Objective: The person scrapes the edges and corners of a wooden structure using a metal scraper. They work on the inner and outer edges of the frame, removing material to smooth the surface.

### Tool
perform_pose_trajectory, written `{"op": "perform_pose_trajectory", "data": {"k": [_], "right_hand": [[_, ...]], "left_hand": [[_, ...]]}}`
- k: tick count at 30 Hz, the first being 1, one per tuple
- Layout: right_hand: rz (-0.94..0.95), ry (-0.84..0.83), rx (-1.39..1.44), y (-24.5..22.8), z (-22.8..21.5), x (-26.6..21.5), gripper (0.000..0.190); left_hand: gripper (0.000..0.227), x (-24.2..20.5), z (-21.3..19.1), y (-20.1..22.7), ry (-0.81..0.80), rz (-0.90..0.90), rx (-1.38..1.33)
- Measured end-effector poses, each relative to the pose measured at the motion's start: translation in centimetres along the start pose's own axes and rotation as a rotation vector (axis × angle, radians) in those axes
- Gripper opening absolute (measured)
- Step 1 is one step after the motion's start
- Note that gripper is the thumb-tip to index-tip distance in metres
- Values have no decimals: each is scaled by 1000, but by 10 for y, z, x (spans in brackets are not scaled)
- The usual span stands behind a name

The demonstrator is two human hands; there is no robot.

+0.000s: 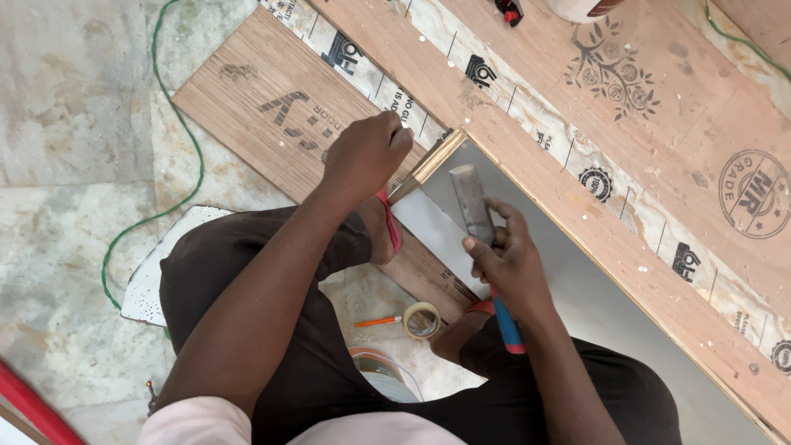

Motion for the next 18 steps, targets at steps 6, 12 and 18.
{"op": "perform_pose_trajectory", "data": {"k": [6, 12, 18], "right_hand": [[-40, 164, -236, -25, -51, -8, 69], [-129, 170, -640, -32, -96, -22, 60], [-150, 62, -840, -13, -124, -26, 55]], "left_hand": [[36, -2, 14, 24, -15, 116, -142], [73, -2, 25, 41, 99, 273, -79], [114, 8, 59, 38, -65, 184, -92]]}}
Point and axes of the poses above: each hand's wrist, its own x-axis towards the middle knuckle, its own z-axis out of the palm, y = z × x, the point moved 9 cm from there along x, towards the middle knuckle
